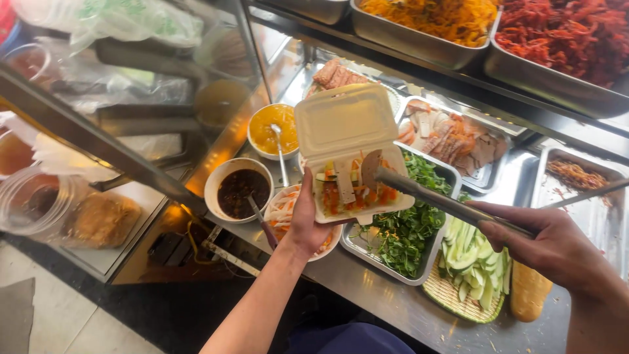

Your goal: The person assembles a meal in a white styrofoam container by layering various ingredients. They add sauces, sliced cucumbers, pickled vegetables, sliced meats, and fried onions using tongs and scissors, finishing with fresh herbs.

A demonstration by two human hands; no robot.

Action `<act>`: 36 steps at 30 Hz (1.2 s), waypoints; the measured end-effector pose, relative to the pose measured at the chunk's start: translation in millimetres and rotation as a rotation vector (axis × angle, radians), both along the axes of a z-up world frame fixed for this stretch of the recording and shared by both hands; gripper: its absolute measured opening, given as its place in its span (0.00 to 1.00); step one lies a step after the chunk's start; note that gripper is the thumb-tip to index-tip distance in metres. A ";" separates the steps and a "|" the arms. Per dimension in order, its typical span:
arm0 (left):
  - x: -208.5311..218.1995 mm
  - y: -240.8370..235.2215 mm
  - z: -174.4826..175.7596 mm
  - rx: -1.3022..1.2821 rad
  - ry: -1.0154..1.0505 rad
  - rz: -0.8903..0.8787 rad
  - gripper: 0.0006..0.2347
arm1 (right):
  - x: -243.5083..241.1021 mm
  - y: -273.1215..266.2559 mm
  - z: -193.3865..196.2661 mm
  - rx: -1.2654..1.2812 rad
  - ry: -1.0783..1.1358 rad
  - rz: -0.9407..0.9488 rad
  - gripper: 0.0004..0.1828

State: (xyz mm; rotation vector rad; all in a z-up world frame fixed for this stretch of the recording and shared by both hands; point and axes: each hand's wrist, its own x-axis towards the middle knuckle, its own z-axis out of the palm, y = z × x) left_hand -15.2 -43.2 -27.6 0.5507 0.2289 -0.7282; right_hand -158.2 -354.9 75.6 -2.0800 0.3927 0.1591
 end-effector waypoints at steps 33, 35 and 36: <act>11.7 93.0 59.5 0.223 0.206 0.318 0.30 | 189.3 60.7 -141.7 -0.497 -0.086 -0.184 0.23; 12.8 98.3 54.0 0.219 0.201 0.278 0.30 | 225.9 66.3 -175.5 -0.685 -0.165 -0.083 0.27; 13.3 100.5 54.6 0.218 0.199 0.281 0.30 | 238.2 80.0 -165.6 -0.685 -0.169 -0.082 0.27</act>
